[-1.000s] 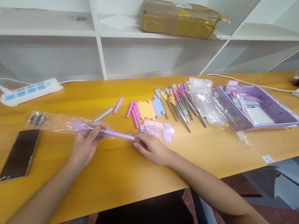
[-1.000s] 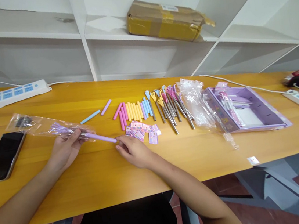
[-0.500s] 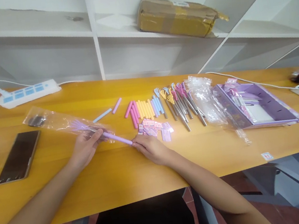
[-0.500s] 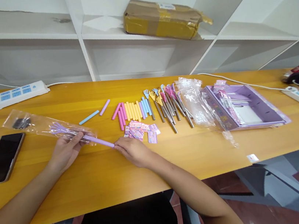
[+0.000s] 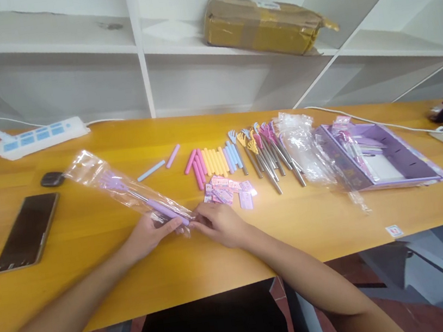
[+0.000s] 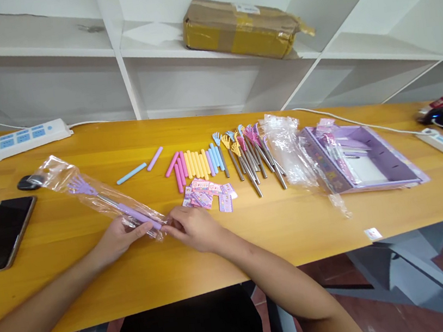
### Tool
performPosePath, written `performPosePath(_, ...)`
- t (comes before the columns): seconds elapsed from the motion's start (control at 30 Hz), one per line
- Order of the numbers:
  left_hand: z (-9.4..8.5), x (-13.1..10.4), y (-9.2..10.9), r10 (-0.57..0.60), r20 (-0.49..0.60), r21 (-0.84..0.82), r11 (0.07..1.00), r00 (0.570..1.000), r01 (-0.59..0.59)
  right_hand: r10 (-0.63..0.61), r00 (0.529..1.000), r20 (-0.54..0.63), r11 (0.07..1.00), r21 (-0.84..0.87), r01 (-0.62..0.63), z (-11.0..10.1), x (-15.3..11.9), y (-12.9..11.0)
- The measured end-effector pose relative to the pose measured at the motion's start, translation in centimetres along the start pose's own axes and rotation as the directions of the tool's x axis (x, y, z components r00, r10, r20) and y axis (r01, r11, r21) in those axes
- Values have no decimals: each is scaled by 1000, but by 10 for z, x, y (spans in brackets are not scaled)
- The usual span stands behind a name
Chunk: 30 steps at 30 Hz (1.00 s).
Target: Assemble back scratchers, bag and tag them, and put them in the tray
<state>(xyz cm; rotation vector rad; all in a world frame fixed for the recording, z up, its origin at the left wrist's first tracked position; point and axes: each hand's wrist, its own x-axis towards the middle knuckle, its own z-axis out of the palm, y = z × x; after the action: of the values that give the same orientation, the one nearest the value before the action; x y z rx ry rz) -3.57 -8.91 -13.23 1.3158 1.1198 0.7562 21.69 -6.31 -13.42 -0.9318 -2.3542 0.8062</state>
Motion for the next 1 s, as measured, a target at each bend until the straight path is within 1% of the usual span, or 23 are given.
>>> performPosePath(0.1, 2, 0, 0, -18, 42, -46, 999, 999, 20, 1, 1000, -11, 1000, -1, -1, 2, 0, -2)
performPosePath(0.17, 2, 0, -1, -16, 36, -58, 998, 999, 18, 16, 1000, -16, 1000, 27, -16, 2, 0, -4)
performPosePath(0.23, -1, 2, -4, 5, 3, -65, 998, 1000, -4, 48, 998, -33, 996, 71, -45, 0, -1, -5)
performPosePath(0.3, -4, 3, -8, 23, -56, -97, 995, 998, -29, 55, 995, -81, 993, 112, -46, -3, -2, -6)
performPosePath(0.37, -6, 5, -13, 16, -113, -147, 989, 994, -33, -11, 990, -143, 993, 118, 28, -7, -3, -5)
performPosePath(0.43, -8, 6, -16, -3, -140, -189, 982, 990, -24, -114, 977, -178, 987, 89, 132, -10, -4, -5)
performPosePath(0.5, -9, 7, -16, -7, -123, -206, 978, 992, -19, -188, 968, -165, 978, 55, 199, -12, -3, -5)
performPosePath(0.57, -9, 7, -15, -4, -99, -202, 979, 995, -16, -213, 969, -126, 975, 30, 218, -13, -3, -6)
performPosePath(0.67, -8, 7, -11, -5, -91, -192, 981, 996, -12, -196, 977, -88, 980, 12, 198, -12, -2, -7)
performPosePath(0.8, -7, 6, -8, -2, -89, -195, 981, 996, -16, -150, 986, -73, 988, 26, 152, -11, -2, -7)
performPosePath(0.9, -8, 6, -5, 19, -55, -190, 981, 998, -29, -126, 990, -59, 991, 37, 128, -12, -2, -7)
performPosePath(1.0, -9, 6, -4, 43, -6, -182, 982, 999, -44, -103, 994, -48, 991, 82, 107, -12, -2, -8)
